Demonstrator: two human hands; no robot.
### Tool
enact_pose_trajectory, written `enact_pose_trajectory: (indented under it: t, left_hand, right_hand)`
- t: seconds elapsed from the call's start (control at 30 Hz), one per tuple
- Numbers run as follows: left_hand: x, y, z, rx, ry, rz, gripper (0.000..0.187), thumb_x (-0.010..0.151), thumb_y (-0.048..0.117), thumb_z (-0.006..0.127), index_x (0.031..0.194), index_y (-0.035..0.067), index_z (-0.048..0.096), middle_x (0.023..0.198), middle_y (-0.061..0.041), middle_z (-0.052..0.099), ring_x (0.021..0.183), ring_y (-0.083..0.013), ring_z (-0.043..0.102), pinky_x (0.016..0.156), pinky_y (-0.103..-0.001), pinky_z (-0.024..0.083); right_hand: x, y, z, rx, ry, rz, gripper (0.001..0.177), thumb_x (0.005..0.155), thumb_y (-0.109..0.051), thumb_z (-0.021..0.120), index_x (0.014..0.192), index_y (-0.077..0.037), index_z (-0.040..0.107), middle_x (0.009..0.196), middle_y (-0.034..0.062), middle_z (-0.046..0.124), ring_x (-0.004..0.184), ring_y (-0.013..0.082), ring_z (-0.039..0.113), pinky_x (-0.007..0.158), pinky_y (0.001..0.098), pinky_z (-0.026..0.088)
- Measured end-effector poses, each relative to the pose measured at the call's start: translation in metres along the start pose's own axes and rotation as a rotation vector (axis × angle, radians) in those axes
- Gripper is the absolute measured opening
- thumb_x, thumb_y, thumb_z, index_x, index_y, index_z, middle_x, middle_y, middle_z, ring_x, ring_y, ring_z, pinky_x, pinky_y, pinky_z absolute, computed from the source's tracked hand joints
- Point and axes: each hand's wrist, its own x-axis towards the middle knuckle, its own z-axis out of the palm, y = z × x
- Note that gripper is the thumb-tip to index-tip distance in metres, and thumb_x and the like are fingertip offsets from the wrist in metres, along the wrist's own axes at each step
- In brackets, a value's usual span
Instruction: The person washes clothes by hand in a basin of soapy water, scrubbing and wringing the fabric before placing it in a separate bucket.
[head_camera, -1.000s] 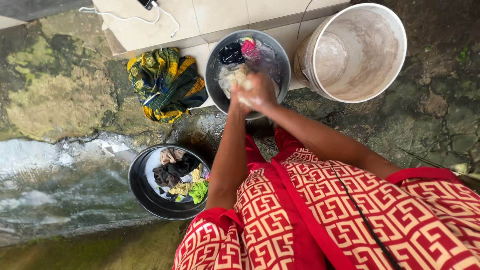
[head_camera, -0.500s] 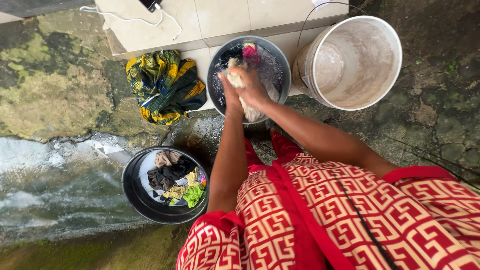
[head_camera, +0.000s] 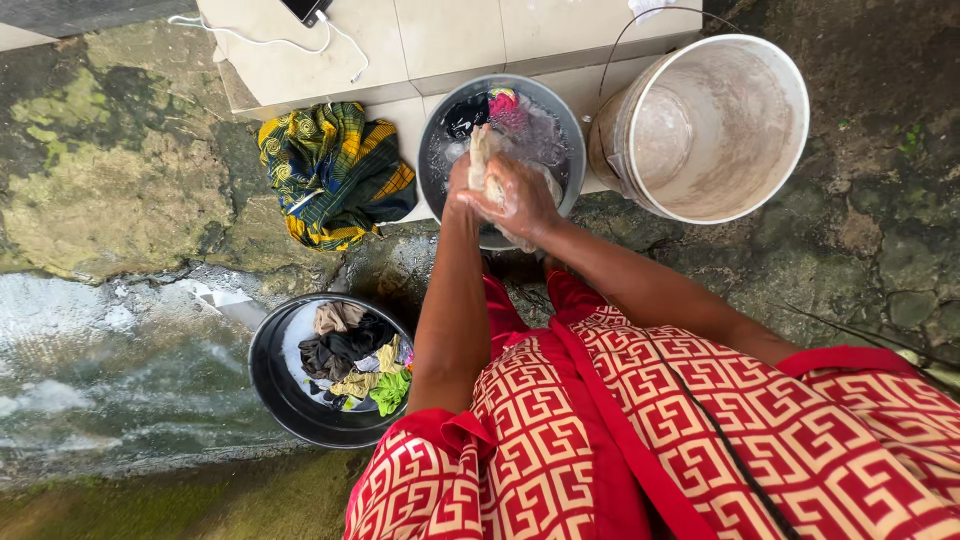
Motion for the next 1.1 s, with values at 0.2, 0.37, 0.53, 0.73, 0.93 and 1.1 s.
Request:
enact_pose_trajectory:
  t: [0.2,0.37,0.53,0.73,0.93,1.1]
  left_hand:
    - [-0.004,0.013,-0.004,-0.868,-0.023,-0.177,0.027,0.104,0.025,0.053,0.112,0.003,0.066,0.087,-0.011,0.068,0.071,-0.0274,0.069,0.065,-0.042,0.062]
    - [-0.029,0.033,-0.020,-0.993,0.101,-0.285,0.029,0.102,0.018,0.047,0.109,-0.004,0.066,0.089,-0.017,0.072,0.074,-0.0302,0.072,0.066,-0.046,0.063]
    - [-0.044,0.063,-0.013,0.044,0.279,-0.142,0.038,0.106,0.024,0.041,0.108,-0.002,0.069,0.085,-0.017,0.071,0.071,-0.0233,0.064,0.063,-0.043,0.053]
    - [-0.080,0.131,-0.023,-0.195,0.337,-0.302,0.054,0.108,0.043,0.047,0.090,-0.001,0.073,0.077,-0.011,0.071,0.066,-0.0181,0.064,0.061,-0.036,0.051]
    - [-0.129,0.205,-0.034,-0.632,0.179,-0.159,0.026,0.097,0.026,0.065,0.101,0.000,0.064,0.080,-0.008,0.072,0.066,-0.0227,0.068,0.060,-0.037,0.058]
    - [-0.139,0.190,-0.038,0.186,0.347,0.301,0.053,0.071,0.003,0.071,0.123,0.003,0.061,0.112,-0.015,0.064,0.106,-0.0316,0.061,0.092,-0.046,0.054]
  right_hand:
    - [0.015,0.014,0.013,-0.061,-0.035,0.115,0.040,0.098,-0.045,0.069,0.098,-0.005,0.069,0.080,0.0175,0.069,0.070,0.0355,0.068,0.066,0.0500,0.053]
    - [0.033,0.056,0.045,-0.300,-0.356,0.502,0.073,0.109,-0.062,0.044,0.075,-0.001,0.064,0.072,0.0177,0.063,0.065,0.0342,0.065,0.062,0.0492,0.054]
    - [0.029,0.114,0.061,-0.296,-0.300,0.437,0.074,0.110,-0.063,0.036,0.065,-0.009,0.057,0.060,0.0026,0.043,0.055,0.0235,0.046,0.061,0.0525,0.049]
    - [0.025,0.103,0.045,-0.008,-0.292,0.484,0.065,0.112,-0.059,0.037,0.098,-0.001,0.062,0.077,0.0232,0.057,0.069,0.0325,0.060,0.073,0.0528,0.049]
    - [0.022,0.070,-0.010,0.026,-0.292,0.069,0.054,0.099,-0.033,0.072,0.128,0.008,0.051,0.118,0.0249,0.063,0.105,0.0295,0.065,0.092,0.0432,0.056]
    - [0.035,0.039,-0.043,0.279,-0.324,0.256,0.015,0.103,-0.013,0.064,0.114,-0.004,0.065,0.108,0.0076,0.073,0.104,0.0161,0.070,0.093,0.0345,0.056]
